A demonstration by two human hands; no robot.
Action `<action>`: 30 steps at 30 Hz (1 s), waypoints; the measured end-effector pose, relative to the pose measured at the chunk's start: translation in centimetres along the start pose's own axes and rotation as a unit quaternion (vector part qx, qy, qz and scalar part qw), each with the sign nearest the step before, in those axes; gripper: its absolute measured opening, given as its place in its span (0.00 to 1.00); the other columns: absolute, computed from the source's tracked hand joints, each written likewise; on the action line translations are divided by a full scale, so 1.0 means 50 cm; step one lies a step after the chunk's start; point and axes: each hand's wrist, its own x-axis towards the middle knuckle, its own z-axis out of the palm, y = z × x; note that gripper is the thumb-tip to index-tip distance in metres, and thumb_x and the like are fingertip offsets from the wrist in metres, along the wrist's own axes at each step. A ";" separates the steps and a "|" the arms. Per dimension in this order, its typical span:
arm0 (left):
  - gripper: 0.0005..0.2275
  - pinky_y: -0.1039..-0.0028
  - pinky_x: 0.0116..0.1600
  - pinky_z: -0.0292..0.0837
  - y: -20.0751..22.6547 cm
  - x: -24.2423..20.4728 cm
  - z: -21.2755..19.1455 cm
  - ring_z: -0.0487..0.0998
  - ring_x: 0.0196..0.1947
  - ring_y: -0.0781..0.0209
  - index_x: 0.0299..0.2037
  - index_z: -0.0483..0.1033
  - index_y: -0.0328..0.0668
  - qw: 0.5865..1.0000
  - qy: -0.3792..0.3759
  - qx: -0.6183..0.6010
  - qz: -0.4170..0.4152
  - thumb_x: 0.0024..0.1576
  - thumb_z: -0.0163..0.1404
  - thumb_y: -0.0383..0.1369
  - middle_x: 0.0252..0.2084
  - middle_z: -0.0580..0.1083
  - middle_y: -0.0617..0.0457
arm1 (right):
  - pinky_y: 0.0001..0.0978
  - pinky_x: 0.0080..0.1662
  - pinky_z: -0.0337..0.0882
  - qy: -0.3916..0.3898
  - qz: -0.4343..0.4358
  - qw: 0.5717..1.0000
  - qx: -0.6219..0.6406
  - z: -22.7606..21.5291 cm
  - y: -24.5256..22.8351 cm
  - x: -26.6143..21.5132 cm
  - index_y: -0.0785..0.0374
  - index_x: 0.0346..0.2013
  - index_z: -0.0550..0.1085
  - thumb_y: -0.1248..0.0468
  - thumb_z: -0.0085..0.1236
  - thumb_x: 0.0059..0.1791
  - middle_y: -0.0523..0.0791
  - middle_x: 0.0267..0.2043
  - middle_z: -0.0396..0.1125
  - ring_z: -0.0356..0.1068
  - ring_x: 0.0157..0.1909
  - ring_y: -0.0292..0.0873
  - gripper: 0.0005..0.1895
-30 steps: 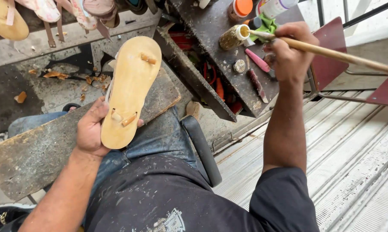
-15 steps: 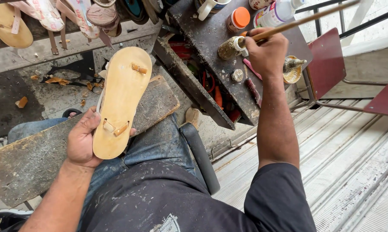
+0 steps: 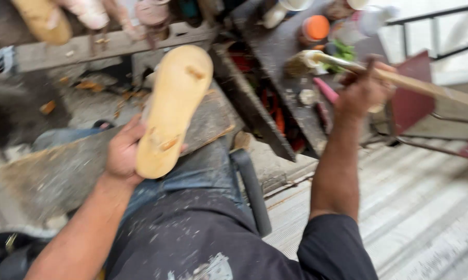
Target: The person applies glue to the sole of a sandal using a brush, then attaches a strap to the glued area. They repeat the process on another sandal, ensuring the straps are securely attached.
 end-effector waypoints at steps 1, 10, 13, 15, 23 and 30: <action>0.19 0.27 0.45 0.75 -0.002 -0.003 -0.008 0.79 0.47 0.26 0.59 0.73 0.37 1.000 0.026 -0.017 -0.006 0.57 0.50 0.31 0.55 0.76 0.33 | 0.34 0.16 0.57 0.037 -0.038 0.998 0.022 0.016 -0.008 -0.019 0.58 0.26 0.68 0.60 0.56 0.49 0.47 0.15 0.58 0.57 0.14 0.40 0.09; 0.07 0.31 0.49 0.78 -0.026 0.012 0.013 0.72 0.58 0.24 0.43 0.68 0.43 0.983 -0.097 -0.142 -0.064 0.66 0.48 0.36 0.63 0.69 0.33 | 0.42 0.46 0.87 -0.499 0.080 0.813 0.289 0.130 -0.187 -0.342 0.64 0.48 0.71 0.70 0.53 0.50 0.59 0.51 0.67 0.76 0.40 0.56 0.12; 0.07 0.28 0.45 0.79 -0.027 -0.016 0.064 0.81 0.48 0.29 0.45 0.73 0.40 0.988 -0.075 -0.137 -0.019 0.63 0.50 0.34 0.52 0.77 0.30 | 0.47 0.35 0.83 -0.504 0.102 0.814 0.270 0.165 -0.148 -0.388 0.73 0.30 0.69 0.81 0.62 0.38 0.71 0.41 0.67 0.77 0.36 0.59 0.12; 0.07 0.29 0.46 0.79 -0.058 0.009 0.025 0.81 0.48 0.31 0.46 0.72 0.38 0.987 -0.081 -0.137 -0.005 0.63 0.50 0.32 0.51 0.77 0.29 | 0.46 0.34 0.83 -0.518 0.108 0.809 0.254 0.173 -0.156 -0.408 0.73 0.29 0.69 0.82 0.63 0.38 0.71 0.40 0.68 0.78 0.34 0.57 0.11; 0.07 0.33 0.51 0.78 -0.036 -0.034 0.073 0.82 0.49 0.36 0.44 0.73 0.37 0.985 -0.070 -0.155 -0.013 0.62 0.52 0.31 0.50 0.79 0.32 | 0.40 0.35 0.81 -0.525 -0.017 0.824 0.212 0.192 -0.193 -0.426 0.70 0.26 0.72 0.84 0.61 0.39 0.65 0.35 0.70 0.79 0.37 0.56 0.10; 0.06 0.36 0.50 0.79 -0.056 -0.016 0.045 0.82 0.48 0.36 0.45 0.72 0.38 0.987 -0.076 -0.141 -0.011 0.63 0.51 0.32 0.50 0.79 0.33 | 0.41 0.37 0.81 -0.521 -0.097 0.827 0.189 0.197 -0.201 -0.428 0.70 0.25 0.74 0.84 0.58 0.38 0.64 0.33 0.70 0.79 0.34 0.57 0.09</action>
